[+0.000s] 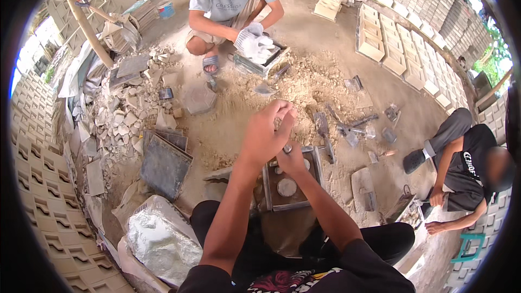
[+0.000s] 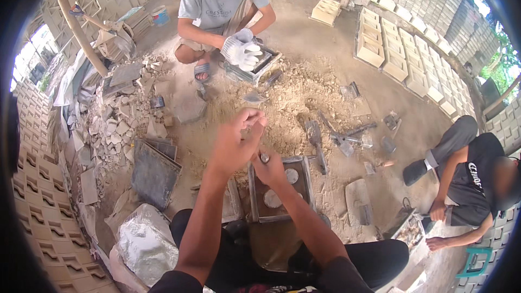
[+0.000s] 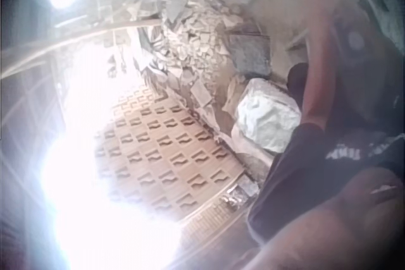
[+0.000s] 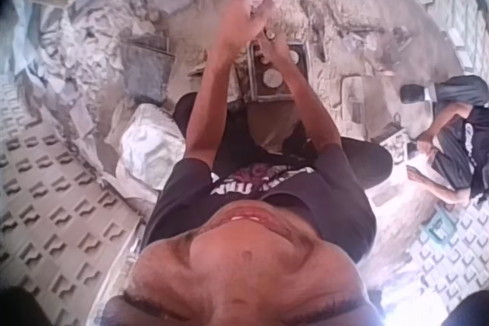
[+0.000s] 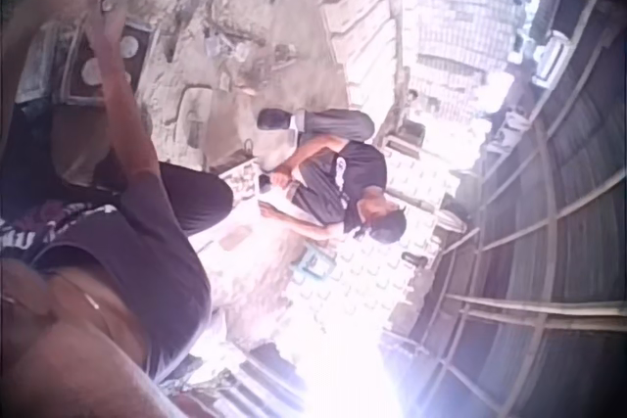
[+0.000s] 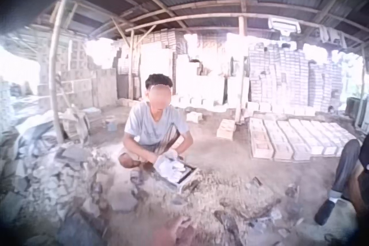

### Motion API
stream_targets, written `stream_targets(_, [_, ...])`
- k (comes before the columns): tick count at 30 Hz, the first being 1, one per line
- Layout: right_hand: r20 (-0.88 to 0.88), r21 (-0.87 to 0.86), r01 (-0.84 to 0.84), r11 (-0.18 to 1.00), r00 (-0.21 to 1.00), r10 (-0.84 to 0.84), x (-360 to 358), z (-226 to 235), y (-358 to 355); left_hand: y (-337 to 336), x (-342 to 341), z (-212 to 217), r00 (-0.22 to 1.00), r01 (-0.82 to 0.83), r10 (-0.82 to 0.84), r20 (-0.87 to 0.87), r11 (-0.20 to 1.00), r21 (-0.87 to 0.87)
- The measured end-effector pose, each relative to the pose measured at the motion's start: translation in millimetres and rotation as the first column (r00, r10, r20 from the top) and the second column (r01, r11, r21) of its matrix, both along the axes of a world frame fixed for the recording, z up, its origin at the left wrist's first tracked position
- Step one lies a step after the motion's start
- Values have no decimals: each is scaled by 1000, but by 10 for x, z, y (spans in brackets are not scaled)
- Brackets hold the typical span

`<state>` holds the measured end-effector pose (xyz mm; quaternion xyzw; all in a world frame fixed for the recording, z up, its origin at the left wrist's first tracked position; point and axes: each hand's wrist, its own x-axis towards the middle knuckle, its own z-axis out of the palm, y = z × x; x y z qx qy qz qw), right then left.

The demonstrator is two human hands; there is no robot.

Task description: The person uses a small metal tool to scrape and shape wet concrete inside a circular mold on a square base, then places another small component into the mold and smooths the material by hand.

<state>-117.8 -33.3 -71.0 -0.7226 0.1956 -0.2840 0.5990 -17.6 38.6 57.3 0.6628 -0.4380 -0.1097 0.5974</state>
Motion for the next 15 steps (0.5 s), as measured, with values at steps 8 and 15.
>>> stream_targets(8, [-72, -44, 0, 999, 997, -3, 0, -149, -183, 50, 38, -26, 998, -36, 36, 43, 999, 16])
stream_targets(15, [-15, -121, 214, 969, 976, -217, -36, -17, -82, 67, 110, 66, 999, -45, 45, -27, 999, 27])
